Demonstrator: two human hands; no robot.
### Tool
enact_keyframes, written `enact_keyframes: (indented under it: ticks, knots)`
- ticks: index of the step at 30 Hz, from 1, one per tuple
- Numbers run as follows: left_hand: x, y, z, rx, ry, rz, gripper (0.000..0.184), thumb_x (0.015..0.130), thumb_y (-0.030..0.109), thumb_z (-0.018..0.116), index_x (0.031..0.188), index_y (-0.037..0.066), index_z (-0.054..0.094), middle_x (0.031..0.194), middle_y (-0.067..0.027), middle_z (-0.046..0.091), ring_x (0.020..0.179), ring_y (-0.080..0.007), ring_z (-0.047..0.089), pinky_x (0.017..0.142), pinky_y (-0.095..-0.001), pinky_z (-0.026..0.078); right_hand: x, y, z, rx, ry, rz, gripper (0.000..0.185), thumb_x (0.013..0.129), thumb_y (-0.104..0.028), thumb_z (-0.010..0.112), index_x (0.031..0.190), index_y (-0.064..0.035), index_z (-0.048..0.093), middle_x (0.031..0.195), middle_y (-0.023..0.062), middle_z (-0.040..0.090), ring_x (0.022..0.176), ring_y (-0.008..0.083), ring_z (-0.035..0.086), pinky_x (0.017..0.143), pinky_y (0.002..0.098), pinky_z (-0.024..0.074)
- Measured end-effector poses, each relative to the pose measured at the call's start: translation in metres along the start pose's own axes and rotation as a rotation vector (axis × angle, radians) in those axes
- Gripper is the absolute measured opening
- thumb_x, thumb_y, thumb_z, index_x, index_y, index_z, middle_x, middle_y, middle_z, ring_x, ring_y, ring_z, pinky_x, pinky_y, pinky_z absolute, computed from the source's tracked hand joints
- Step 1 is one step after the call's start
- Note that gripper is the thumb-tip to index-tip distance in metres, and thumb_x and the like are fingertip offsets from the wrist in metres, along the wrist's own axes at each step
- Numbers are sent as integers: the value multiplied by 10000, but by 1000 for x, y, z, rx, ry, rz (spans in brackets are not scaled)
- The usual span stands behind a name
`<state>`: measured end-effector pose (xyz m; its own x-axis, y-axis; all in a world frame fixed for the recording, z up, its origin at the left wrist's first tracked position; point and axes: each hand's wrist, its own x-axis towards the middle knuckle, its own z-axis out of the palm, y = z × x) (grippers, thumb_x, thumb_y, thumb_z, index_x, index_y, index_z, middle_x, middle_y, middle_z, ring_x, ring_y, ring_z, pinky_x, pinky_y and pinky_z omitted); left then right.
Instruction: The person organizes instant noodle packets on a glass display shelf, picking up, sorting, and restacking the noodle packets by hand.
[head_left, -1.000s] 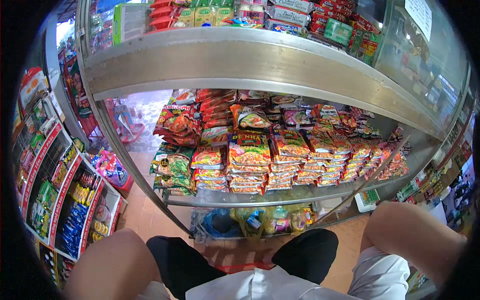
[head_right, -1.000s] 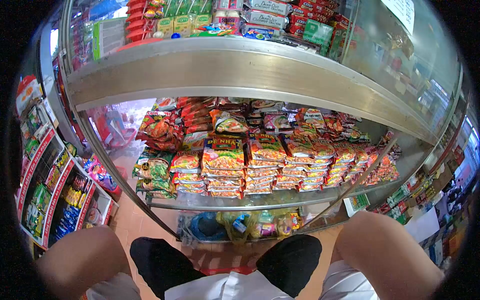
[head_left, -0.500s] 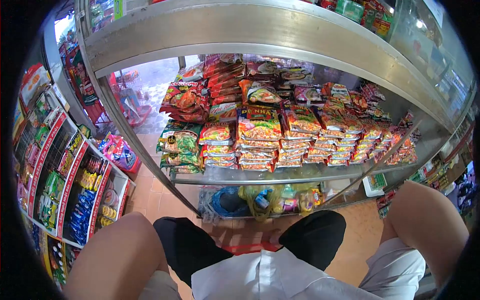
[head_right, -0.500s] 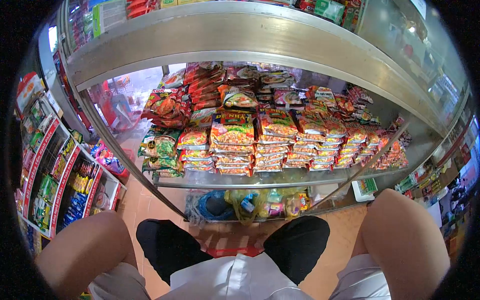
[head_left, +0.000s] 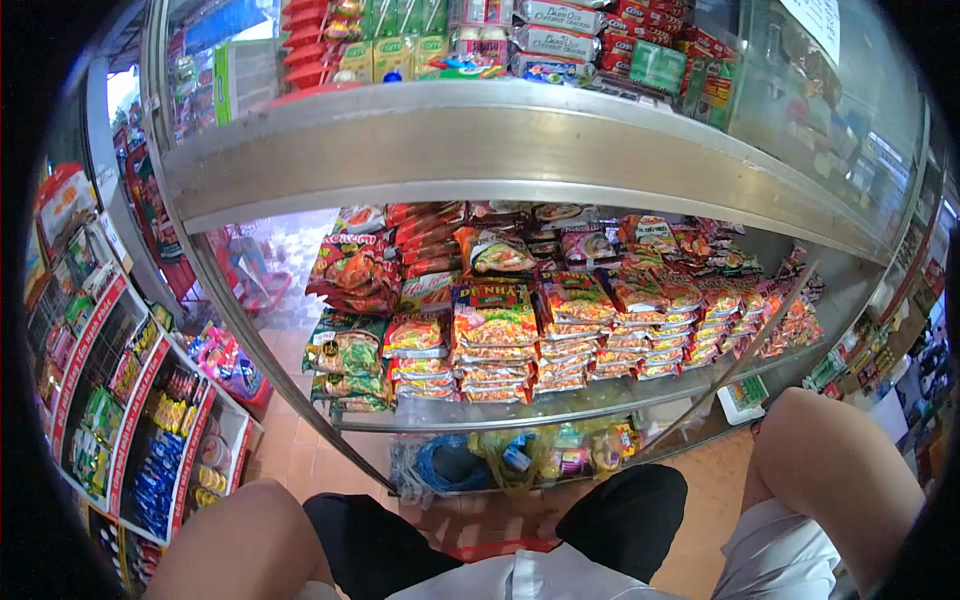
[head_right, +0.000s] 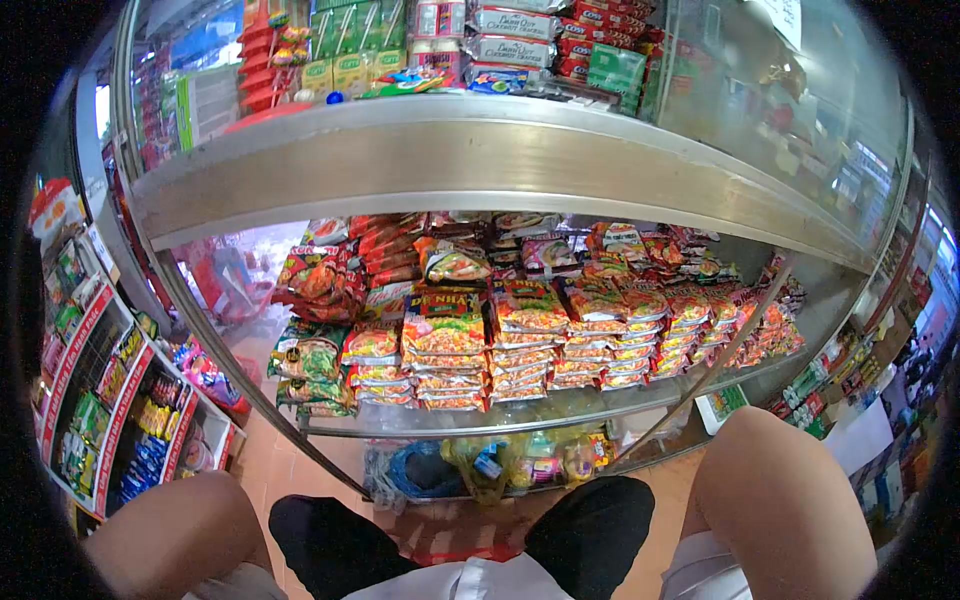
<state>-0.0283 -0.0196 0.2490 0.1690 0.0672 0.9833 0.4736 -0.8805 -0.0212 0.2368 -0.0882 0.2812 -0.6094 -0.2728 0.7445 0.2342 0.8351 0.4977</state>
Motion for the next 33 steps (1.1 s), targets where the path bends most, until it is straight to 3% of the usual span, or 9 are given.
enact_keyframes:
  ticks: [33]
  knots:
    - [-4, -1, 7, -6, 33, -25, 252, 1057, 274, 573, 1059, 40, 668, 1038, -77, 660, 971, -160, 630, 853, -312, 511, -10, -1, -2, -35, 19, 2, 221, 921, -194, 620, 1073, -40, 663, 1097, 136, 573, 1055, 336, 505, 956, 481, 387]
